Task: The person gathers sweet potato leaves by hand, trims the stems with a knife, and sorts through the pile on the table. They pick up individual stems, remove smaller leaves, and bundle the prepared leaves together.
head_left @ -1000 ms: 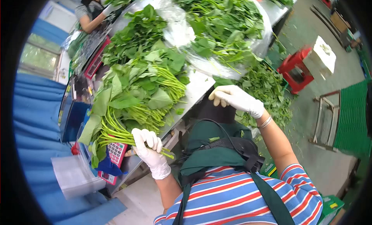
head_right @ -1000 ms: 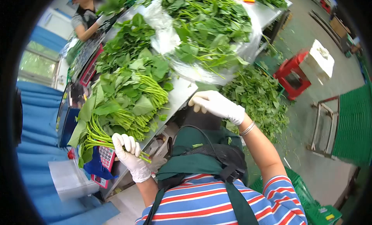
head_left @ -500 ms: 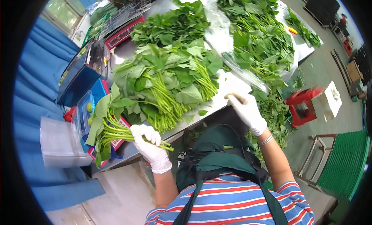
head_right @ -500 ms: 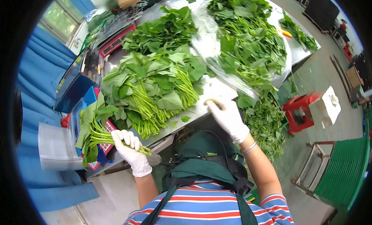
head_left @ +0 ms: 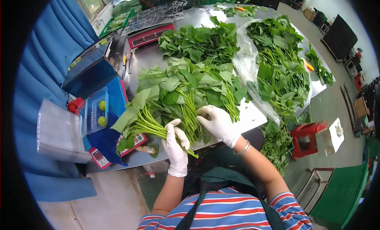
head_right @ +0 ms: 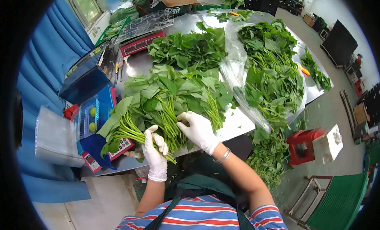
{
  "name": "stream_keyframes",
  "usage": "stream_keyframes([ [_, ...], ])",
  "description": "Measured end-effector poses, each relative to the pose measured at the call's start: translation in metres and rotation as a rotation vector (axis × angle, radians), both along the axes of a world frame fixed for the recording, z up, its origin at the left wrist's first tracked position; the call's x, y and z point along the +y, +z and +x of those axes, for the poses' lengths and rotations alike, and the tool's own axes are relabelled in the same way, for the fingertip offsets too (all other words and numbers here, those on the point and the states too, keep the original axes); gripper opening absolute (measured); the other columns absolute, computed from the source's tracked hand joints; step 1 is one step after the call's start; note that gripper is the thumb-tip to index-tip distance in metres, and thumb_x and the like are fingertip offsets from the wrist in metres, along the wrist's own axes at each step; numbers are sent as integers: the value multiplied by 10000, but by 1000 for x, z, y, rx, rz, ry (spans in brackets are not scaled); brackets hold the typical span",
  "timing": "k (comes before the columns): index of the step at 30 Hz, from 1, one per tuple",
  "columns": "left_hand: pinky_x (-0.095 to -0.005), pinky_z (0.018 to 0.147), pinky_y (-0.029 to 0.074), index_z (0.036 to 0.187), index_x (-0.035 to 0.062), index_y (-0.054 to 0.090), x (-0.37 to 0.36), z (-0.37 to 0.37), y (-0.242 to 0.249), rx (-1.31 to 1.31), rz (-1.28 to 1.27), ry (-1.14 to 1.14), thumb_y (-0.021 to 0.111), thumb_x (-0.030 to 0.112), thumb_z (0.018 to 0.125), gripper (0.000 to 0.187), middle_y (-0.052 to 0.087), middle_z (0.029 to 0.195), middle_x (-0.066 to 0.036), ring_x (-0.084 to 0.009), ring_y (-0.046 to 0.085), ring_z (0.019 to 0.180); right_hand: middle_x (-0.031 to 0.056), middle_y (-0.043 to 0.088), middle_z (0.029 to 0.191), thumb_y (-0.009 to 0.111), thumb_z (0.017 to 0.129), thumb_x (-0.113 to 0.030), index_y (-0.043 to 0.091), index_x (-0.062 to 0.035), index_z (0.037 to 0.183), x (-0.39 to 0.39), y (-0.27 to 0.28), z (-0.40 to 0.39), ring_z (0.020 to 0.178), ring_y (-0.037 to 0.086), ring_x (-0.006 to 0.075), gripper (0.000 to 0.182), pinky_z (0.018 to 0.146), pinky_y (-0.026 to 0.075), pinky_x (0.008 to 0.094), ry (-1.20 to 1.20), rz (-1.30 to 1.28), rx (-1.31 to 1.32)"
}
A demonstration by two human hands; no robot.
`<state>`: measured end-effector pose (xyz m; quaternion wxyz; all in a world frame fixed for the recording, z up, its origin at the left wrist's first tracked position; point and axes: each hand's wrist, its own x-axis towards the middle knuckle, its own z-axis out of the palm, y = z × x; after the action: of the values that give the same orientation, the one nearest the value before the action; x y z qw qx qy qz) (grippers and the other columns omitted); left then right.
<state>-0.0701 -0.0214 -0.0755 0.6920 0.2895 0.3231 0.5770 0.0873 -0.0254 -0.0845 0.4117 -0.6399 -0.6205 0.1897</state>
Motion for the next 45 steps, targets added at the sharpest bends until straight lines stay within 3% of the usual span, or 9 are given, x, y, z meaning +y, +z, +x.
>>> stream_keyframes([
  [3, -218, 403, 400, 1018, 1, 540, 9, 15, -8, 29, -41, 21, 454, 313, 950, 330, 609, 743, -77, -91, 474, 464, 52, 583, 748, 622, 789, -188, 597, -79, 920, -2, 18, 9, 640, 577, 182, 172, 595, 457, 297, -34, -35, 49],
  [6, -218, 426, 409, 1028, -5, 542, 14, 19, -13, 41, -39, -7, 436, 316, 955, 346, 644, 914, -168, -99, 498, 483, -9, 582, 819, 585, 863, -206, 573, -9, 969, -3, 38, 23, 728, 503, 51, 224, 633, 432, 235, 97, -244, 752],
  [10, -211, 424, 397, 1032, -13, 541, 15, 18, -15, 50, -59, -7, 422, 304, 960, 346, 635, 984, -193, -101, 496, 480, -26, 591, 801, 569, 891, -214, 589, -36, 1010, -3, 30, 27, 666, 488, 29, 215, 598, 397, 175, 239, -433, 697],
  [25, -211, 417, 363, 1012, 0, 546, 13, 19, -11, 97, -49, -18, 461, 283, 941, 304, 632, 1002, -176, -93, 464, 491, -5, 617, 915, 633, 847, -139, 609, -40, 1038, -25, 44, 29, 795, 560, 60, 216, 713, 468, 216, 104, -41, 1077],
  [32, -209, 378, 290, 899, 39, 513, -4, 3, -1, 112, 143, 211, 423, 298, 957, 280, 480, 569, -39, -89, 368, 394, 45, 608, 916, 545, 874, -53, 614, -15, 946, -55, 32, 61, 811, 561, 113, 106, 717, 463, 250, -472, 558, 915],
  [35, -206, 383, 286, 874, 61, 490, -1, -5, 1, 114, 179, 261, 423, 317, 958, 278, 427, 546, -16, -87, 351, 407, 59, 559, 1037, 496, 933, -205, 492, -32, 1172, -65, 21, 91, 830, 531, 112, 295, 694, 444, 228, -590, 902, 1424],
  [38, -208, 379, 273, 859, 70, 488, 6, -7, 1, 61, 77, 280, 424, 331, 956, 285, 405, 531, -11, -85, 343, 410, 59, 526, 1100, 463, 944, -243, 437, -42, 1252, -67, 13, 92, 819, 507, 101, 369, 682, 437, 223, -707, 549, 1772],
  [41, -209, 378, 270, 855, 71, 488, 10, -8, -1, 50, 48, 284, 429, 333, 954, 286, 399, 527, -9, -86, 340, 408, 55, 565, 984, 498, 920, -264, 426, -26, 1266, -60, 1, 58, 687, 499, 118, 426, 646, 446, 221, -278, 71, 676],
  [45, -212, 367, 266, 851, 70, 501, 11, -10, -4, 25, 88, 254, 440, 327, 949, 282, 404, 536, -11, -84, 338, 391, 85, 566, 982, 644, 812, -301, 394, 15, 1278, -15, 5, 4, 687, 528, 150, 616, 649, 468, 269, 12, -128, 589],
])
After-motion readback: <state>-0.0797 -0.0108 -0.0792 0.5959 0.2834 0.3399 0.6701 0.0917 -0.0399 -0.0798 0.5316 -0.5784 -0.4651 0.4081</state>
